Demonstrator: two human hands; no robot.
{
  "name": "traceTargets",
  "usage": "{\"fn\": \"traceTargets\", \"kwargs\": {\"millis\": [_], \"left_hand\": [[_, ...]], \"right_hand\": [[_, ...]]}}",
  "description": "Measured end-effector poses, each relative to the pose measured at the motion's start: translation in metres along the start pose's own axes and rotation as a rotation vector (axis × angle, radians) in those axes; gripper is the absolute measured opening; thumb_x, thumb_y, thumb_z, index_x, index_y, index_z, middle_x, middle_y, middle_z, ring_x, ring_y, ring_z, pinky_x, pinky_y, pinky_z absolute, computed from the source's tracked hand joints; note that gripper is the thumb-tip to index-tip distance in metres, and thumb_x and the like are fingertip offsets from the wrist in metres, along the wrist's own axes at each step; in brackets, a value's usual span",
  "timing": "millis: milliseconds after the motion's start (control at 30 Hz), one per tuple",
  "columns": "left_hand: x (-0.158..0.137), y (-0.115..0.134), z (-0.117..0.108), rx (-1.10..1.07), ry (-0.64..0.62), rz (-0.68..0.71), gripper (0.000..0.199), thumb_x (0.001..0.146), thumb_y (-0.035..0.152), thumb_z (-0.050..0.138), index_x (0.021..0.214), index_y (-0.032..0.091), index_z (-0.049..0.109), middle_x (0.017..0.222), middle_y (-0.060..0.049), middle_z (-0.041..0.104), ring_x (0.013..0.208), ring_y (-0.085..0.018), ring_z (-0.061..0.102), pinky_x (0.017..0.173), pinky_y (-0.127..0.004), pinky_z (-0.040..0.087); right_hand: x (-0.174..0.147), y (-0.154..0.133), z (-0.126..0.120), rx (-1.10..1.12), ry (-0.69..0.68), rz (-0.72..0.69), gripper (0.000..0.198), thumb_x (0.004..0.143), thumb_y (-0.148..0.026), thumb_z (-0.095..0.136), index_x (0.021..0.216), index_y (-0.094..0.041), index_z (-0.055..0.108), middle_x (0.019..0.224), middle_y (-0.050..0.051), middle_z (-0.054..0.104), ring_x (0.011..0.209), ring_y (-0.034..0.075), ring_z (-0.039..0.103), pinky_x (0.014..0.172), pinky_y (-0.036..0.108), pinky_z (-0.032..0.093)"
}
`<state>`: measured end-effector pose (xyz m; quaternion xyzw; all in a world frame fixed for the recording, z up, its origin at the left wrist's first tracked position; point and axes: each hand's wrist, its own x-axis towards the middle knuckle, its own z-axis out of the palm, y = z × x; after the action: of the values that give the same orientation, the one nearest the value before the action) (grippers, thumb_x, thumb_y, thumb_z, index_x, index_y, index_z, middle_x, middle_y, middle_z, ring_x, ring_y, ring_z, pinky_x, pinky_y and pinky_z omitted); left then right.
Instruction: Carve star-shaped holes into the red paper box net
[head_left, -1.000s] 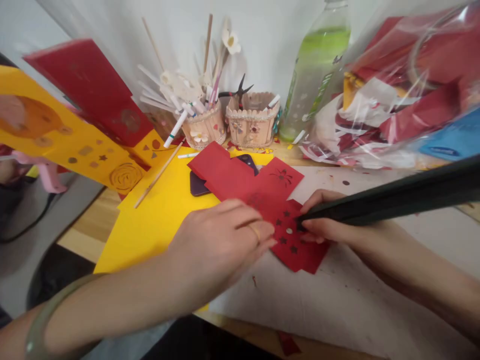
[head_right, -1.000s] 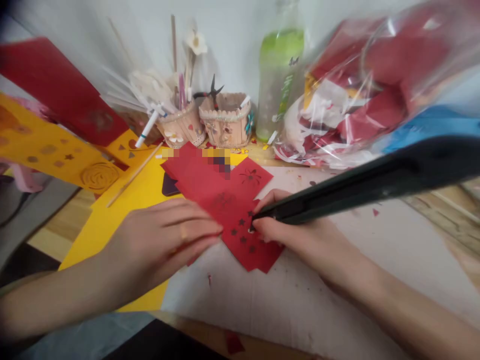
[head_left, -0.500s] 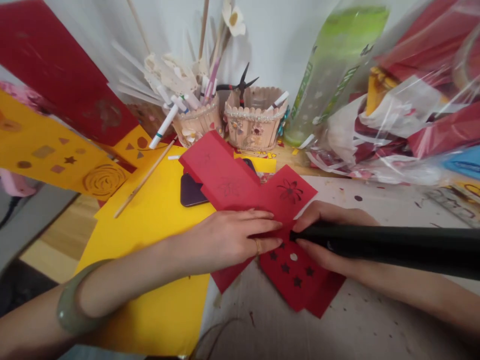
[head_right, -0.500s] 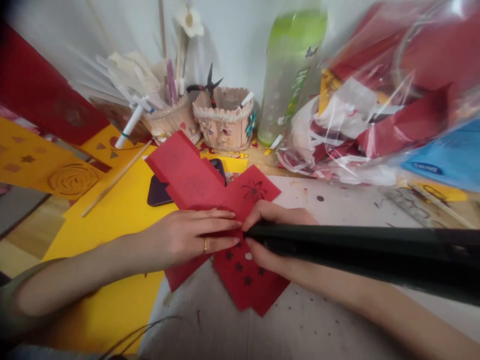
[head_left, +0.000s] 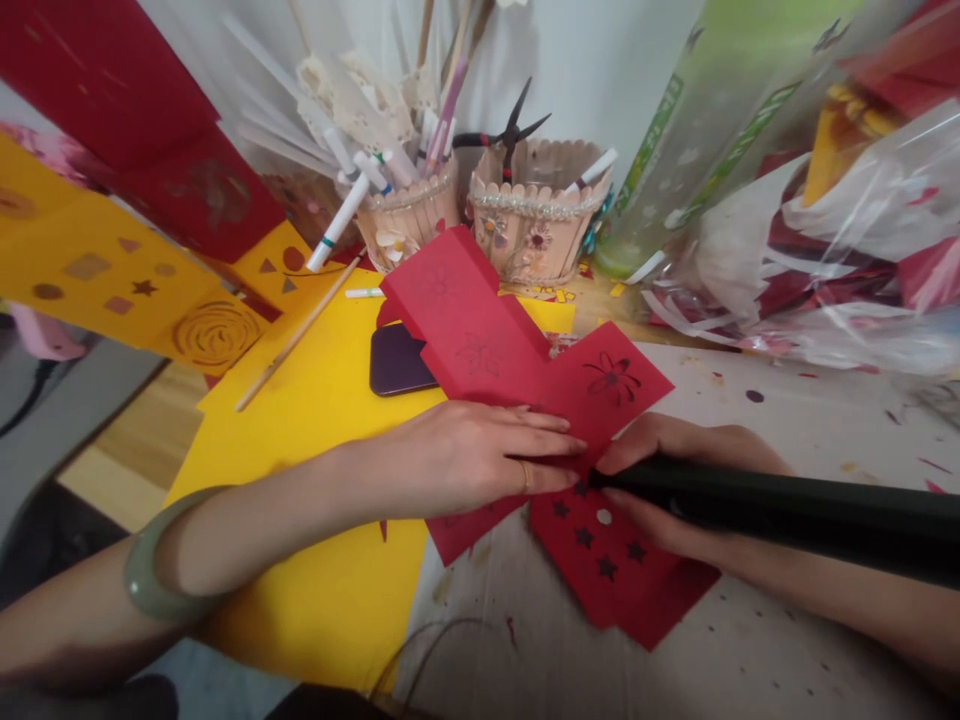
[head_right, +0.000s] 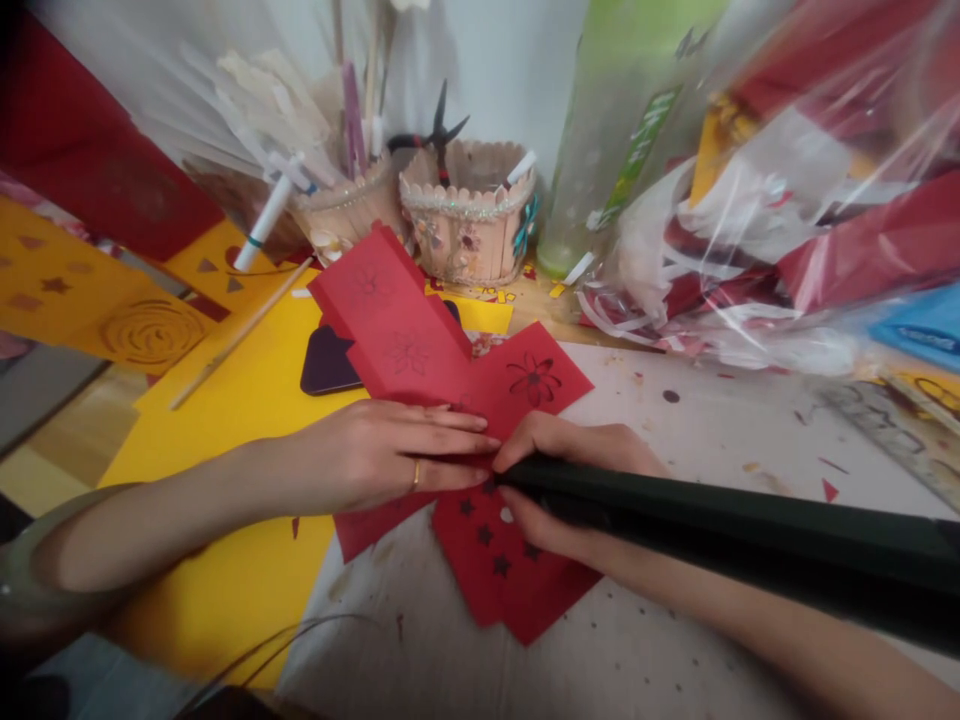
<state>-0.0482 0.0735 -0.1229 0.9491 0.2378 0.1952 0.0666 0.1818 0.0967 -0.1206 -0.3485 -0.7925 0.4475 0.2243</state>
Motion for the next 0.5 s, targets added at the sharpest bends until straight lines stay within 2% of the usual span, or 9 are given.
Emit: {"fn": "traceTargets", "kwargs": {"millis": [233, 500], "left_hand": [[0.0009, 0.0022, -0.0035, 0.027, -0.049, 0.001, 0.029, 0.096, 0.017, 0.039, 0.11, 0.014, 0.064, 0.124, -0.008, 0.06, 0.118, -0.016, 0.054, 0.104, -0.029, 0.042], [0.0, 0.0032, -0.0058, 0.1, -0.088, 0.052, 0.03, 0.096, 0.015, 0.037, 0.113, 0.012, 0.062, 0.126, -0.01, 0.058, 0.12, -0.016, 0.052, 0.106, -0.029, 0.039]], "right_hand": [[0.0003, -0.0008, 0.0013, 0.008, -0.032, 0.005, 0.005, 0.077, -0.029, 0.059, 0.074, -0.024, 0.058, 0.059, -0.004, 0.061, 0.046, 0.009, 0.051, 0.044, 0.021, 0.042], [-0.0006, -0.0007, 0.0006, -0.057, -0.033, -0.068, 0.004, 0.076, -0.024, 0.056, 0.073, -0.023, 0.054, 0.058, -0.005, 0.057, 0.046, 0.008, 0.046, 0.045, 0.02, 0.037]]}}
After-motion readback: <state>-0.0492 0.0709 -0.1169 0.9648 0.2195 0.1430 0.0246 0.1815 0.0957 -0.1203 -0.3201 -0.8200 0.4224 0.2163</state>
